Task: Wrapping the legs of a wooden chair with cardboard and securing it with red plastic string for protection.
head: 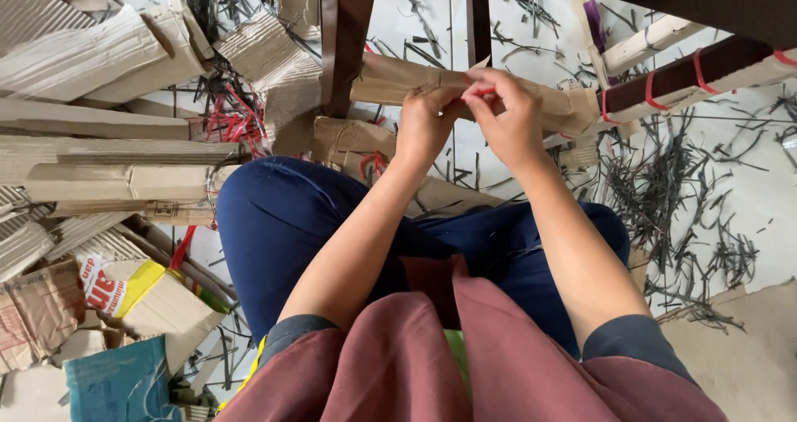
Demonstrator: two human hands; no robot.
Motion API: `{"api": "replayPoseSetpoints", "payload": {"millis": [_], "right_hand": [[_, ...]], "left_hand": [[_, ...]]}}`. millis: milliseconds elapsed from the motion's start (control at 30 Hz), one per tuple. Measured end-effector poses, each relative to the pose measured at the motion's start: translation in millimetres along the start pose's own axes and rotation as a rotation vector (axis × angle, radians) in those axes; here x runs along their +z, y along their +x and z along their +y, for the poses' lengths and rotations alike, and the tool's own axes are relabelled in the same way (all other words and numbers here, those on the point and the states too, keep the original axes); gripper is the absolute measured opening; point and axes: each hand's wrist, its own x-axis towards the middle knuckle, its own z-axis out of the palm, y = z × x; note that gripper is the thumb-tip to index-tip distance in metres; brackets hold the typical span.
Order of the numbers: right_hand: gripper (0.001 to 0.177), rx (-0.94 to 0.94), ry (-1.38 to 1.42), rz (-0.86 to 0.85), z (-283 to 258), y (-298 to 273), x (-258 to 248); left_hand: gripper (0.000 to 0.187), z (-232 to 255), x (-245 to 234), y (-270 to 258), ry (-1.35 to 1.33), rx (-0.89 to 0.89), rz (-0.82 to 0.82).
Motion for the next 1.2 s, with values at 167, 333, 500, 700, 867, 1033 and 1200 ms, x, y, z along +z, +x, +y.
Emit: {"api": "replayPoseSetpoints", "payload": {"millis": [167, 333, 500, 700, 867, 1033, 1200], "right_hand": [[0.046, 0.181, 0.258, -0.106, 9, 6, -3], [0.021, 0.266, 0.120, -0.124, 34, -11, 5], [0.025, 0.000, -0.135, 0.050, 42, -13, 10], [0.017, -0.377, -0.429, 0.016, 41, -11, 9], [0.023, -0.425, -0.555, -0.067, 42, -4, 10], [0.024, -0.105, -0.243, -0.260, 36, 10, -5], [0.021, 0.466, -0.023, -0.667, 39, 34, -18]], "left_hand": [[0.008, 11, -7, 5, 0.074, 0.054, 0.005], [0.004, 10, -4, 5, 0.134, 0.074, 0.018], [0.011, 19, -8, 6, 0.154, -0.080, -0.037], [0.011, 32, -22, 17, 0.195, -0.085, -0.044], [0.012, 25, -20, 19, 0.145, -0.097, -0.047], [0.053, 30, -30, 19, -0.156, -0.184, -0.188], [0.079, 23, -26, 14, -0.162, 0.029, -0.096]]}}
